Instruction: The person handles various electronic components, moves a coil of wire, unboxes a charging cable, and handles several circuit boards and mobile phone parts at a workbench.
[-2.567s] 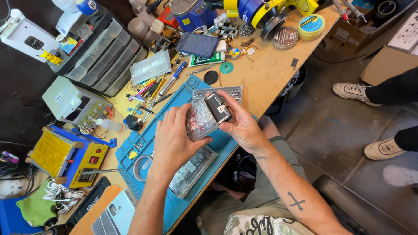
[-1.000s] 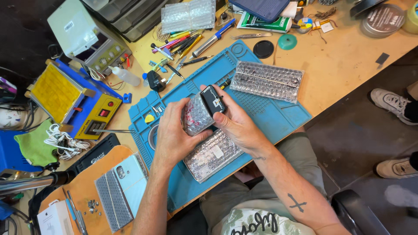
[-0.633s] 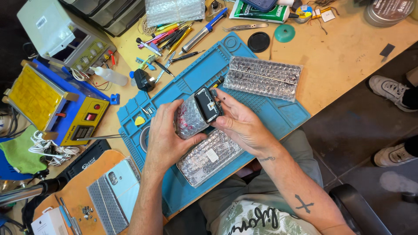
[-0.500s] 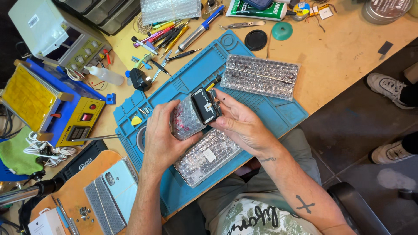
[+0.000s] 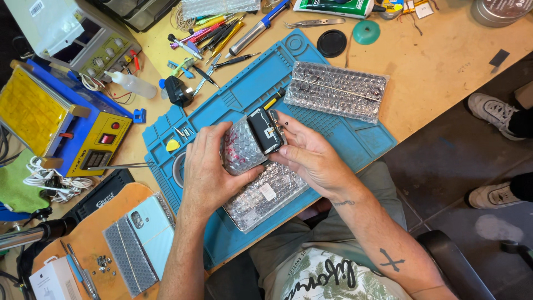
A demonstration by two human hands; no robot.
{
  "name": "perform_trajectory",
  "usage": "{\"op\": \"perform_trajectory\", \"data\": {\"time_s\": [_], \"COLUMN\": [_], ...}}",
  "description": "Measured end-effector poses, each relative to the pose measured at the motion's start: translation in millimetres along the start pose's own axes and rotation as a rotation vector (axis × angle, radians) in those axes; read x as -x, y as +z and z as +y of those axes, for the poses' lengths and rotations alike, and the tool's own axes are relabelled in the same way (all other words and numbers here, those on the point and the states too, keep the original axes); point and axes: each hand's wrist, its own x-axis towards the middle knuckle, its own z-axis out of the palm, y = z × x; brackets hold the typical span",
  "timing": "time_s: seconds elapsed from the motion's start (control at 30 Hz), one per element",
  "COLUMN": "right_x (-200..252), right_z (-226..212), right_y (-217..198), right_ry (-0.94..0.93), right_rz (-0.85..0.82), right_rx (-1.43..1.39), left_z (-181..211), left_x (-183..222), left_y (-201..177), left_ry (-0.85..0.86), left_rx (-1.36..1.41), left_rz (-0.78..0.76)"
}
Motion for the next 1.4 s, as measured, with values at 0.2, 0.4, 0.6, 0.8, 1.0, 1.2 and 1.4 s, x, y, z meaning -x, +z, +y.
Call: {"op": "perform_trajectory", "data": {"time_s": [0.2, 0.4, 0.6, 0.8, 1.0, 1.2, 1.4], "right_x": [-5.5, -6.6, -7.2, -7.2, -7.5, -7.4, -7.9], "right_z": [13.0, 13.2, 4.6, 7.7, 11.3, 10.4, 5.7], "right_y": [-5.8, -4.6, -7.1, -8.8, -9.4, -8.7, -5.4], "right_ry": [0.024, 0.031, 0.095, 0.093, 0.068, 0.089, 0.08], "right_rz": [0.014, 0.013, -0.042, -0.054, -0.087, -0.084, -0.1], "right_rx": [-0.1, -0.107, -0.246, -0.238, -0.236, -0.197, -0.18], "left_z": [-1.1, 33.3, 48.7, 45.2, 42.3, 42.3, 48.1], "left_x": [-5.4, -58.7, -105.8, -110.7, -111.7, -121.1, -135.4], "left_y": [-13.4, -21.6, -8.8, -0.5, 6.2, 1.7, -18.2], "left_ry": [-0.026, 0.288, 0.608, 0.575, 0.545, 0.539, 0.506], "left_rx": [0.02, -0.074, -0.284, -0.32, -0.355, -0.328, -0.334], "left_rz": [-0.149, -0.085, -0.246, -0.317, -0.314, -0.378, -0.548]}}
